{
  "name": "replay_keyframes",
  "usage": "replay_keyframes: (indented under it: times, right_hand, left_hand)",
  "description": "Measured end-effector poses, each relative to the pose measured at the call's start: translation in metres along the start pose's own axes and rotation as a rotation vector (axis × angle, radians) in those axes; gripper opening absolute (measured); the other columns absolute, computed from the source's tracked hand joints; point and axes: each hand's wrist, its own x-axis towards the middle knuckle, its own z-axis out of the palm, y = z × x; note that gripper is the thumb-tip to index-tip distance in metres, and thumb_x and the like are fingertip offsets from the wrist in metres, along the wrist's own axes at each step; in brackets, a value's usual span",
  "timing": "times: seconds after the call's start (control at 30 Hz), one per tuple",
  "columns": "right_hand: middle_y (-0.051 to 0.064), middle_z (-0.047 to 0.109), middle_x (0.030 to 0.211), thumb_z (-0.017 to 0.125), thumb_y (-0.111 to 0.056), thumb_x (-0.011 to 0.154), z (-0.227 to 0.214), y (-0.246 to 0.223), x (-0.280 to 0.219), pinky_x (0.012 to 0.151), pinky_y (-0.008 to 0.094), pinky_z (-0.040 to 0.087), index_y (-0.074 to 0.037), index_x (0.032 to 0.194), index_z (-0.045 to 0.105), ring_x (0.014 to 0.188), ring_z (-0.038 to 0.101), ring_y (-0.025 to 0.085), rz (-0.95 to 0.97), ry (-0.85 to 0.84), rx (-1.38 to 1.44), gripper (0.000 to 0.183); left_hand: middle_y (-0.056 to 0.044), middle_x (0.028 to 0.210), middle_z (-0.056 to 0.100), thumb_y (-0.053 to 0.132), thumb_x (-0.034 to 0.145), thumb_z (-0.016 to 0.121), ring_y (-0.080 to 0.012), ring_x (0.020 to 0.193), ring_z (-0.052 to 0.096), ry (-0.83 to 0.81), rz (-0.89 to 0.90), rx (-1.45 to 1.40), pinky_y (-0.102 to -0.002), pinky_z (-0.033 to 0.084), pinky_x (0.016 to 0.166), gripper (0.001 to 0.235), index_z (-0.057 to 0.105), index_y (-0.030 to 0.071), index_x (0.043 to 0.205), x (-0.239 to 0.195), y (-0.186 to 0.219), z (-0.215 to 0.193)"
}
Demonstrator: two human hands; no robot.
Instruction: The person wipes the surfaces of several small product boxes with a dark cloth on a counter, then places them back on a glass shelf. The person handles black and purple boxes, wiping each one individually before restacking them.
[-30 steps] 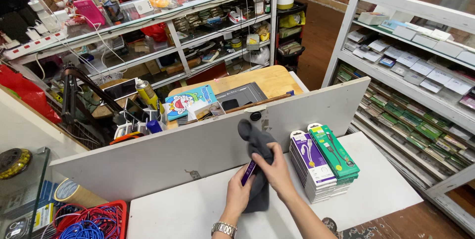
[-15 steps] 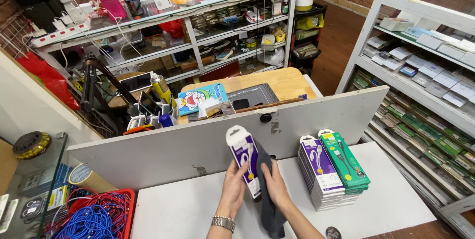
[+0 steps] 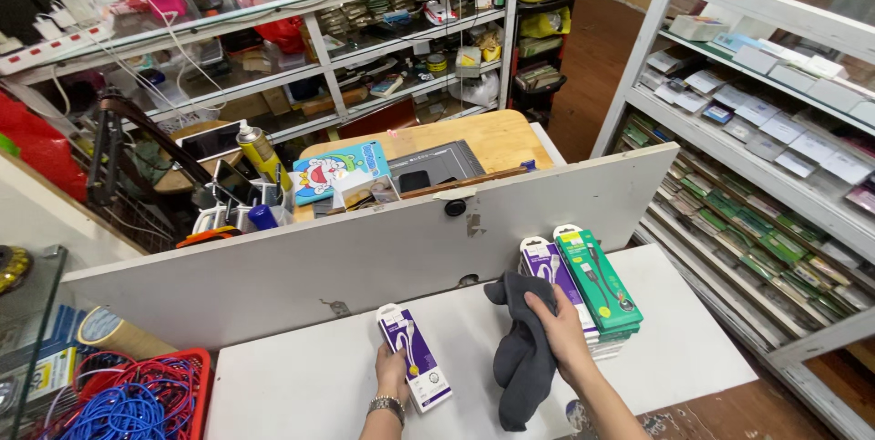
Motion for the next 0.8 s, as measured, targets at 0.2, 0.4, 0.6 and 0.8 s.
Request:
replay_keyframes:
  times: [0.2, 0.4, 0.6, 0.8]
  right_hand:
    - [0.008, 0.071, 0.099, 0.068, -0.027, 0.092, -0.045, -0.016, 0.000, 0.072, 0.033, 0.055, -0.004, 0.123, 0.064, 0.081, 0.066, 0.016, 0.179, 0.049, 0.252, 0.039]
    - [0.007, 0.071, 0.104, 0.063, -0.032, 0.096, -0.093, -0.019, 0.009, 0.078, 0.033, 0.057, -0.005, 0.125, 0.063, 0.088, 0.068, 0.017, 0.192, 0.149, 0.454, 0.040]
    - [0.010, 0.072, 0.106, 0.063, -0.033, 0.096, -0.123, -0.018, 0.011, 0.080, 0.034, 0.057, -0.003, 0.123, 0.067, 0.089, 0.069, 0.019, 0.192, 0.158, 0.460, 0.040]
    - [0.012, 0.073, 0.106, 0.062, -0.036, 0.094, -0.145, -0.036, 0.006, 0.079, 0.036, 0.057, -0.002, 0.123, 0.067, 0.088, 0.070, 0.021, 0.365, 0.099, 0.482, 0.044]
  left_hand:
    - [-0.015, 0.141, 0.056, 0.015, 0.093, 0.067, -0.0310, 0.125, 0.059, 0.228, 0.274, 0.608, -0.046, 0.048, 0.105, 0.071, 0.033, 0.019, 0.156, -0.005, -0.009, 0.036]
    - [-0.011, 0.111, 0.076, 0.026, 0.095, 0.066, -0.0216, 0.100, 0.070, -0.367, 0.391, 0.418, -0.037, 0.056, 0.090, 0.045, 0.063, 0.008, 0.136, -0.061, -0.019, 0.163]
    - [-0.013, 0.106, 0.073, 0.038, 0.085, 0.084, -0.0202, 0.087, 0.070, -0.333, 0.293, 0.748, -0.031, 0.054, 0.067, 0.060, 0.054, 0.006, 0.127, -0.124, -0.032, 0.242]
    - [-0.014, 0.106, 0.073, 0.018, 0.083, 0.079, -0.0249, 0.087, 0.075, -0.451, 0.095, 0.475, -0.034, 0.059, 0.065, 0.050, 0.051, 0.005, 0.123, -0.124, -0.024, 0.236]
